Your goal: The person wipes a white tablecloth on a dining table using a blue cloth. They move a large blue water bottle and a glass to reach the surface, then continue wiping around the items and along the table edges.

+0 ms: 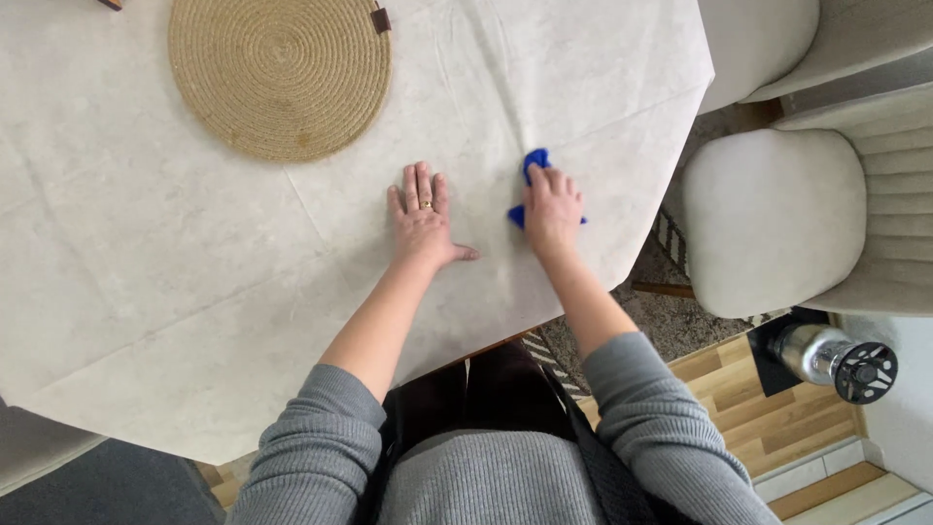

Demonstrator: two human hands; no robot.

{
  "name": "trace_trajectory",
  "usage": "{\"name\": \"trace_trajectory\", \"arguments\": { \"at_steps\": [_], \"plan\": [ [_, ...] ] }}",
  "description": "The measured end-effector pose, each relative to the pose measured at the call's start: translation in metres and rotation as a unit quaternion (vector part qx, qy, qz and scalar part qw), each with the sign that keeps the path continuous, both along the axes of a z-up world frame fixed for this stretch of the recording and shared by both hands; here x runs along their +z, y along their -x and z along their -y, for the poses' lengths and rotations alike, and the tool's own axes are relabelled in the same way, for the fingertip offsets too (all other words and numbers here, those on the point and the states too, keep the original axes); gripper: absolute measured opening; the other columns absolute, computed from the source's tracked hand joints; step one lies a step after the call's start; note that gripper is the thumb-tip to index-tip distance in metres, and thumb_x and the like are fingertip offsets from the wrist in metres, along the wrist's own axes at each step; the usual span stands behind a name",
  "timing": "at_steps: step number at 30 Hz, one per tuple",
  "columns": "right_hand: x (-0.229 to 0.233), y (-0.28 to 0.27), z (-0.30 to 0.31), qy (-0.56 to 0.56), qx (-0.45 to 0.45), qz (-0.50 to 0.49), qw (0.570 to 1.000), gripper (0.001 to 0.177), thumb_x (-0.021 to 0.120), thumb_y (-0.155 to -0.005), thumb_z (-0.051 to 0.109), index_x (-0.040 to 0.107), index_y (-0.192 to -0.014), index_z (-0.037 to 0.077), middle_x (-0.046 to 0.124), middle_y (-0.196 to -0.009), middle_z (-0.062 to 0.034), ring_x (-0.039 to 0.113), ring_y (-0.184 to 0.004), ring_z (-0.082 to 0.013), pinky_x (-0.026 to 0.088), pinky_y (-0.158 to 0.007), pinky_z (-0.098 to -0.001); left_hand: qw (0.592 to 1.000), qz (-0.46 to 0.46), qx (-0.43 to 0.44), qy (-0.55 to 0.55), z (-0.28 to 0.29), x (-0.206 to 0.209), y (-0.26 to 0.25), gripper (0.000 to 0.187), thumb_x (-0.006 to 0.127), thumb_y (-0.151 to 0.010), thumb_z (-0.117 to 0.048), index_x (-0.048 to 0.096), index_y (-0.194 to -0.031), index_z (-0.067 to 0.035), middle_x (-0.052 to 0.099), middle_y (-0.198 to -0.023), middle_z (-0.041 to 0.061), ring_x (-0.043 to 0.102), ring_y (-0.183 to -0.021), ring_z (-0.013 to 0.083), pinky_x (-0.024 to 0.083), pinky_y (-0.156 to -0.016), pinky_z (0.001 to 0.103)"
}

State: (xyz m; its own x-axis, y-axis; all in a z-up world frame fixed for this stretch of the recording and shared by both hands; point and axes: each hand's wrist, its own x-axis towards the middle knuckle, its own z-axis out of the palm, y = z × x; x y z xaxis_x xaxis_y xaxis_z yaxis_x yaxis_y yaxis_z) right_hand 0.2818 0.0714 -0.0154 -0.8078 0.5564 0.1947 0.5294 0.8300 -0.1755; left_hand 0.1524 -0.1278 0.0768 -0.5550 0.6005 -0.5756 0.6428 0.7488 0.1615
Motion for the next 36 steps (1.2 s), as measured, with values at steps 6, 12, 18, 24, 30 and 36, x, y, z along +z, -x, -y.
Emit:
{"name": "trace_trajectory", "arguments": {
  "at_steps": [6, 12, 18, 24, 30, 36],
  "plan": [
    [0.019, -0.075, 0.042, 0.018, 0.22, 0.002, 0.975, 0.027, 0.068, -0.096, 0.038, 0.066, -0.123, 0.034, 0.058, -0.105, 0.0094, 0.06, -0.099, -0.0151, 0.047, -0.084, -0.0312, 1.0, -0.018, 0.0, -0.005, 0.003, 0.004, -0.002, 0.147, 0.08, -0.06, -0.077, 0.007, -0.163, -0.001, -0.008, -0.169, 0.028, -0.014, -0.156, 0.0433, -0.002, -0.123, 0.068],
    [-0.002, -0.106, -0.043, 0.034, -0.035, 0.043, 0.998, 0.031, 0.072, -0.097, 0.027, 0.064, -0.128, 0.029, 0.061, -0.117, -0.0005, 0.063, -0.105, -0.0275, 0.053, -0.084, -0.0442, 0.996, -0.013, 0.028, -0.078, 0.016, -0.006, -0.009, 0.142, 0.065, -0.065, -0.088, 0.011, -0.162, -0.001, -0.004, -0.17, 0.025, -0.013, -0.157, 0.0391, -0.008, -0.125, 0.064],
    [0.004, -0.039, -0.044, 0.039, -0.108, 0.019, 0.993, 0.044, 0.067, -0.098, 0.007, 0.059, -0.14, 0.017, 0.055, -0.146, -0.0024, 0.048, -0.131, -0.0334, 0.046, -0.099, -0.0511, 0.977, -0.106, 0.068, -0.173, 0.02, -0.041, -0.018, 0.103, 0.045, -0.092, -0.074, 0.021, -0.162, -0.002, 0.009, -0.172, 0.018, 0.0, -0.159, 0.0321, -0.004, -0.129, 0.056],
    [0.01, -0.019, 0.008, 0.0, 0.059, 0.017, 0.998, 0.054, 0.067, -0.091, 0.011, 0.058, -0.144, 0.02, 0.057, -0.15, -0.0004, 0.055, -0.127, -0.0307, 0.05, -0.096, -0.0482, 0.963, -0.153, 0.082, -0.208, 0.019, -0.055, -0.022, 0.096, 0.046, -0.093, -0.071, 0.026, -0.161, -0.005, 0.016, -0.171, 0.016, 0.006, -0.159, 0.0301, -0.002, -0.129, 0.055],
    [0.037, -0.086, 0.05, -0.055, 0.191, 0.051, 0.979, 0.047, 0.054, -0.098, 0.015, 0.055, -0.145, 0.019, 0.057, -0.151, 0.0004, 0.057, -0.121, -0.0208, 0.045, -0.095, -0.0351, 0.956, -0.176, 0.083, -0.221, 0.02, -0.057, -0.024, 0.106, 0.053, -0.086, -0.076, 0.029, -0.16, -0.004, 0.019, -0.17, 0.018, 0.01, -0.159, 0.0319, 0.001, -0.129, 0.056],
    [0.004, -0.062, 0.022, -0.088, 0.206, 0.078, 0.972, 0.063, 0.053, -0.091, 0.007, 0.041, -0.153, 0.003, 0.067, -0.136, -0.009, 0.057, -0.113, -0.0255, 0.045, -0.09, -0.0386, 0.957, -0.183, 0.087, -0.209, 0.015, -0.057, -0.024, 0.11, 0.054, -0.082, -0.079, 0.03, -0.159, -0.003, 0.019, -0.17, 0.018, 0.01, -0.159, 0.0324, 0.002, -0.129, 0.057]
  ]
}}
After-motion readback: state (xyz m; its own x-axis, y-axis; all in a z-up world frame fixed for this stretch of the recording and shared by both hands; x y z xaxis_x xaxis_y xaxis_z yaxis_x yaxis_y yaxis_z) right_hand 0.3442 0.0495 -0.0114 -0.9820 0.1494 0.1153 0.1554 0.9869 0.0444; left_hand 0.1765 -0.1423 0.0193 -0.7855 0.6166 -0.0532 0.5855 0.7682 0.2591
